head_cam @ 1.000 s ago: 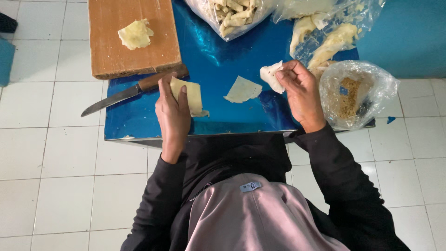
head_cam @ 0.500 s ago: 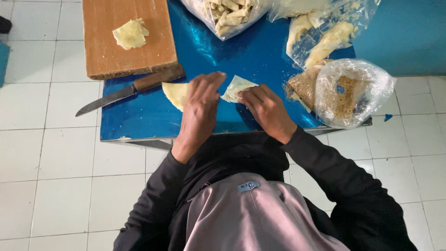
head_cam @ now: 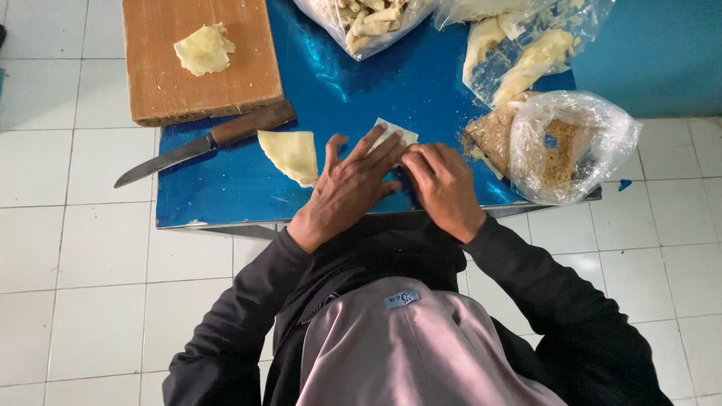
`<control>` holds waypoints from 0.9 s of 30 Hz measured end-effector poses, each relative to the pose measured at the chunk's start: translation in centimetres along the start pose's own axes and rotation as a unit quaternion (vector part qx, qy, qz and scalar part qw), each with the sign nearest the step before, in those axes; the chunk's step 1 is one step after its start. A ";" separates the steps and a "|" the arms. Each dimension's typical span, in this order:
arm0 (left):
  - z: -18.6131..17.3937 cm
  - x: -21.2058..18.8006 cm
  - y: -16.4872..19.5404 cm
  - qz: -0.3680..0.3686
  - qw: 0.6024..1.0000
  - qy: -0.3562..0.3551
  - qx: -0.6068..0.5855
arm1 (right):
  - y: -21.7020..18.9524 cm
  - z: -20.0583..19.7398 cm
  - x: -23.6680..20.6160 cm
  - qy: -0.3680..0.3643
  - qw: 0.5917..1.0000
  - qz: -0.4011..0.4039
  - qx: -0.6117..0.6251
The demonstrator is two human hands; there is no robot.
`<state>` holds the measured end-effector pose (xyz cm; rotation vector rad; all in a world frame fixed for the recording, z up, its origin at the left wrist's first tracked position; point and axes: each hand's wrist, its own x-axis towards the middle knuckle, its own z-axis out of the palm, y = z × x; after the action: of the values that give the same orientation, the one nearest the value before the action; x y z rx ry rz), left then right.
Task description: The person sits at a blue table folding small dough wrappers, pressing the edges together to seal each piece by hand, and placing the folded pieces into a plastic bag on the table. They repeat this folding cycle continuously, taking new wrapper pieces from the table and adding finished ones to the bag.
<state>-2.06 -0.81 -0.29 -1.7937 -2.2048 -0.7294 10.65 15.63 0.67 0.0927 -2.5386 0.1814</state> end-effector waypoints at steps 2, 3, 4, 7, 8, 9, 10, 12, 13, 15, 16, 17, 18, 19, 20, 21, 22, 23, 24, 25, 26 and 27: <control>0.0 0.0 0.0 0.004 1.000 -0.007 0.019 | 0.5 0.2 -0.1 -0.012 1.000 -0.007 0.007; -0.1 0.0 0.0 0.003 0.999 -0.015 0.033 | 0.8 0.3 0.0 -0.019 1.000 -0.011 0.010; -0.2 -0.1 0.0 0.002 0.999 -0.022 0.048 | 1.2 0.3 0.2 -0.036 0.998 0.002 0.049; -0.4 -0.1 0.2 0.000 0.998 -0.020 0.065 | 2.6 -0.1 1.3 -0.102 0.979 0.059 0.169; -0.5 -0.1 0.3 0.001 0.997 -0.022 0.069 | 2.8 -0.5 1.6 -0.133 0.964 0.093 0.212; -0.5 -0.1 0.3 0.002 0.997 -0.024 0.074 | 3.0 -1.1 1.9 -0.163 0.944 0.127 0.255; -0.6 -0.2 0.4 0.003 0.997 -0.026 0.079 | 3.0 -1.8 2.1 -0.185 0.926 0.143 0.296; -0.6 -0.2 0.5 -0.001 0.996 -0.033 0.078 | 2.9 -3.7 2.3 -0.228 0.883 0.174 0.372; -0.6 -0.2 0.5 -0.004 0.996 -0.037 0.077 | 2.9 -4.7 2.2 -0.208 0.904 0.179 0.328; -0.6 -0.3 0.4 -0.003 0.998 -0.025 0.056 | 2.8 -6.5 1.8 -0.166 0.938 0.190 0.239; -0.6 -0.4 0.3 -0.001 0.999 -0.018 0.045 | 2.7 -6.9 1.7 -0.128 0.959 0.154 0.199; -0.6 -0.3 0.2 0.002 0.999 -0.013 0.047 | 2.7 -7.1 1.6 -0.088 0.977 0.117 0.157; -0.5 -0.4 0.2 0.006 0.999 -0.009 0.046 | 2.6 -7.1 1.4 -0.049 0.989 0.080 0.114; -0.5 -0.4 0.3 0.009 0.999 -0.005 0.046 | 2.3 -6.8 1.1 -0.057 0.986 0.106 0.113; -0.5 -0.4 0.3 0.011 0.999 -0.011 0.051 | 2.1 -6.3 0.8 -0.063 0.983 0.130 0.111; -0.4 -0.4 0.2 0.011 0.998 -0.016 0.056 | 2.1 -5.9 0.5 -0.069 0.980 0.153 0.110; -0.5 -0.4 0.2 0.010 0.998 -0.023 0.062 | 2.2 -5.7 0.2 -0.062 0.987 0.131 0.071; -0.5 -0.4 0.3 0.010 0.998 -0.027 0.058 | 2.4 -5.5 -0.2 -0.054 0.992 0.110 0.034; -0.5 -0.4 0.3 0.009 0.998 -0.031 0.054 | 2.7 -5.4 -0.6 -0.047 0.995 0.087 -0.003; -0.5 -0.4 0.3 0.009 0.998 -0.035 0.051 | 3.2 -5.4 -0.8 -0.064 0.996 0.068 -0.010; -0.5 -0.4 0.3 0.008 0.998 -0.029 0.047 | 3.8 -5.5 -1.1 -0.082 0.995 0.049 -0.017; -0.6 -0.5 0.3 0.007 0.999 -0.024 0.042 | 4.6 -5.6 -1.2 -0.099 0.994 0.030 -0.025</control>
<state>-1.70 -1.45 0.07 -1.8020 -2.2152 -0.5881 14.26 21.04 4.07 0.0146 -2.7434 0.1383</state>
